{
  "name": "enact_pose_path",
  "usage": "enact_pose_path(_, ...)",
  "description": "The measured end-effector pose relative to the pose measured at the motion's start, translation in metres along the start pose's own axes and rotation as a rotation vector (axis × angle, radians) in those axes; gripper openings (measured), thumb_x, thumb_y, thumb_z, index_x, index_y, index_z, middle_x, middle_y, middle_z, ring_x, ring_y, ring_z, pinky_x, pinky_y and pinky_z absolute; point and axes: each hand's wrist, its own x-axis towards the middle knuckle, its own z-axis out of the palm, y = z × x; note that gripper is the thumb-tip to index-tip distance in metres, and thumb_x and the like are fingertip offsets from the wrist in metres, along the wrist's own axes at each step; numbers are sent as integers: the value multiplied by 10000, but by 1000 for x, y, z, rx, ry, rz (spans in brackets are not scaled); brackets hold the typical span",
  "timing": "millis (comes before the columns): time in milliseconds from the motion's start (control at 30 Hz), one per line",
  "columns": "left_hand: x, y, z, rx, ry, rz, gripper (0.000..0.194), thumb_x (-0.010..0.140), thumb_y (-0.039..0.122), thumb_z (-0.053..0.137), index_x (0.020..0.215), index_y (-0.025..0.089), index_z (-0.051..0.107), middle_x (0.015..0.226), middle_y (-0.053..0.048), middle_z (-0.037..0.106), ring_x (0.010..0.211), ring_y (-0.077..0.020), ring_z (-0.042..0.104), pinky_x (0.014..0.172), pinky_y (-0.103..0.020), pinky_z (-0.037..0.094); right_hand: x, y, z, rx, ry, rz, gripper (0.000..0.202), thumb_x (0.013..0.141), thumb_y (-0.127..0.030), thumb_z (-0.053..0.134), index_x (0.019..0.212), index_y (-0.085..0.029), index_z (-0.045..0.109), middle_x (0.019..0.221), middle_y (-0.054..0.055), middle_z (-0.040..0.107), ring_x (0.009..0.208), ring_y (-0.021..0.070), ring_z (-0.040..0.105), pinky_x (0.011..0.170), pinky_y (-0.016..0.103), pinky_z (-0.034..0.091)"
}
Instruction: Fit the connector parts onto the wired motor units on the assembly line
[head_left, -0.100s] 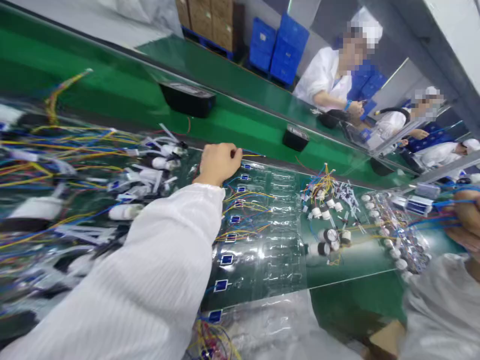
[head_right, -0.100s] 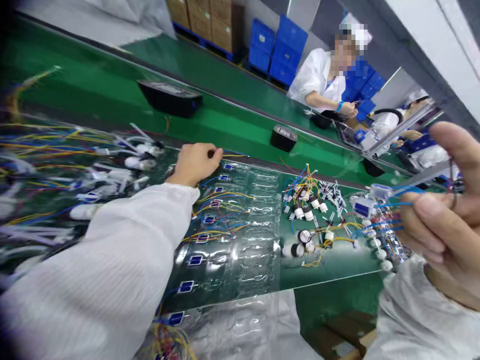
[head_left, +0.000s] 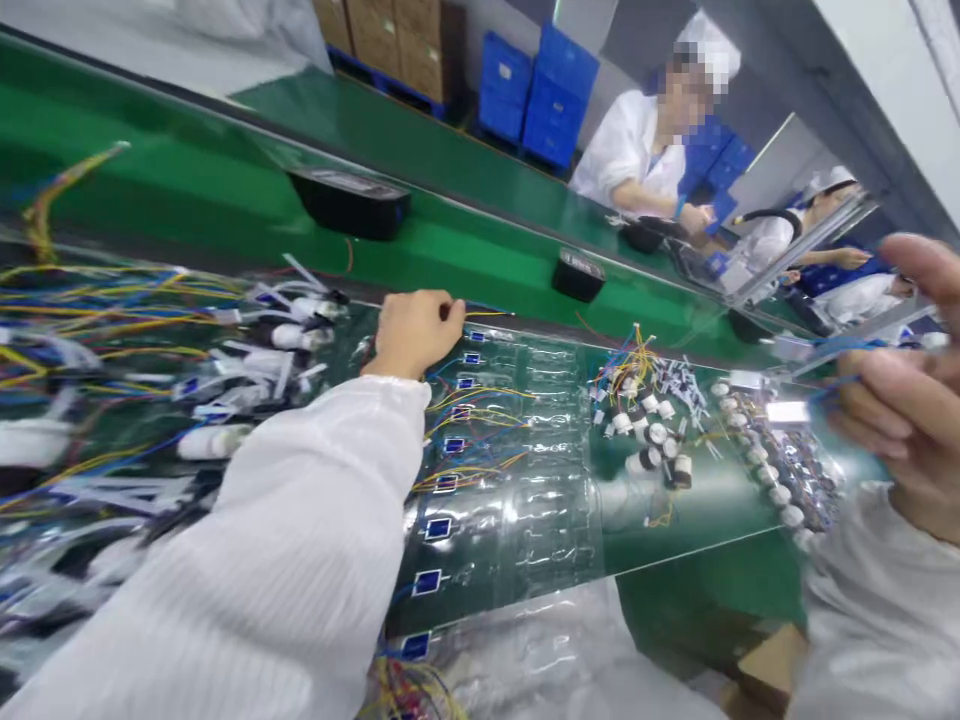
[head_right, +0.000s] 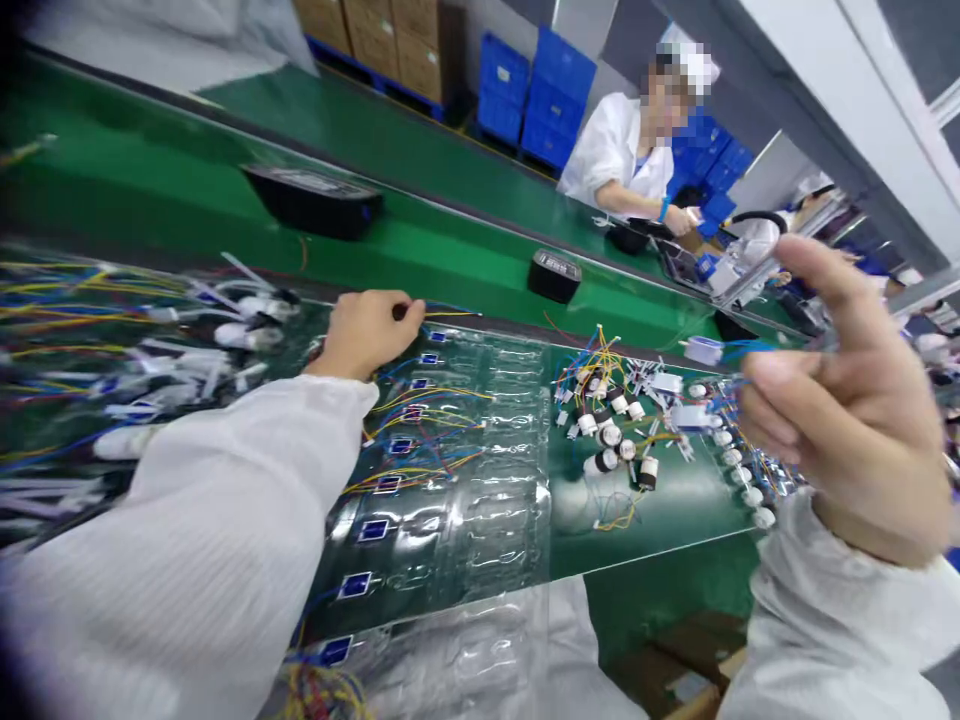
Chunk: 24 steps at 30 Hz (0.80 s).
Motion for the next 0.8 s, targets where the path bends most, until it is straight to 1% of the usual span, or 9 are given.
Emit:
enact_pose_path(100,-1,2,-3,2,-7,4,488,995,434,419,1055,114,783,1065,-200,802,1032,-382,702,873,-410,471,18,27,8,23,-53,91,754,975,-357,740,1612,-282,342,599,-81,460,488,140,470,437,258,426)
enact_pose_path(200,-3,3,-5,-2,-13,12,488,1001,424,433,1053,74,769,1041,-197,796,1019,-362,692,894,-410,466,26,59,14,-250,-99,69,857,968,-335,702,1661,-250,205,1083,98,693,739,197,682,640,358,598)
enact_pose_path(267,-3,2,-5,-5,-10,8,486,1000,431,440,1043,76,769,1022,-189,796,1006,-355,690,888,-406,464,16,74,20,-514,-49,0,795,970,-320,678,1647,-246,268,1435,199,561,916,249,720,781,442,624)
enact_pose_path(333,-1,0,-3,-6,-3,-5,475,992,445,439,1012,112,777,1006,-178,798,998,-356,694,870,-399,463,-9,81,31,-644,-73,-78,622,990,-308,655,1567,-241,430,1459,196,552,925,252,721,837,463,621)
enact_pose_path(433,1,-3,0,-16,8,-13,456,978,467,443,973,161,780,995,-161,801,1007,-362,700,856,-390,456,-64,90,57,-508,-536,-59,542,949,-304,738,1459,-267,559,1275,126,691,899,235,742,792,380,636)
enact_pose_path(533,4,-5,4,-31,16,-9,439,967,473,454,946,173,774,978,-164,799,1009,-377,702,845,-396,447,-110,108,86,-513,-688,-30,387,956,-223,706,1340,-233,655,1322,140,688,993,272,763,814,398,643)
enact_pose_path(600,4,-5,5,-42,19,-9,425,962,471,464,916,176,767,967,-170,796,1001,-384,701,835,-400,443,-120,122,92,-461,-611,-63,281,1020,-109,509,1204,-184,708,1199,135,740,995,249,769,842,386,640)
enact_pose_path(667,4,-5,5,-58,23,-9,405,959,465,478,896,179,758,961,-167,792,992,-379,697,830,-397,441,-113,129,81,-386,-459,-121,390,1010,-30,380,1153,-164,717,1007,101,780,904,207,778,795,340,642)
enact_pose_path(800,-3,1,-6,-132,57,2,340,960,407,519,944,151,743,940,-118,774,968,-317,691,831,-354,443,-79,105,21,-344,-21,-156,371,972,-26,450,1082,-209,753,785,3,787,624,135,734,614,253,602)
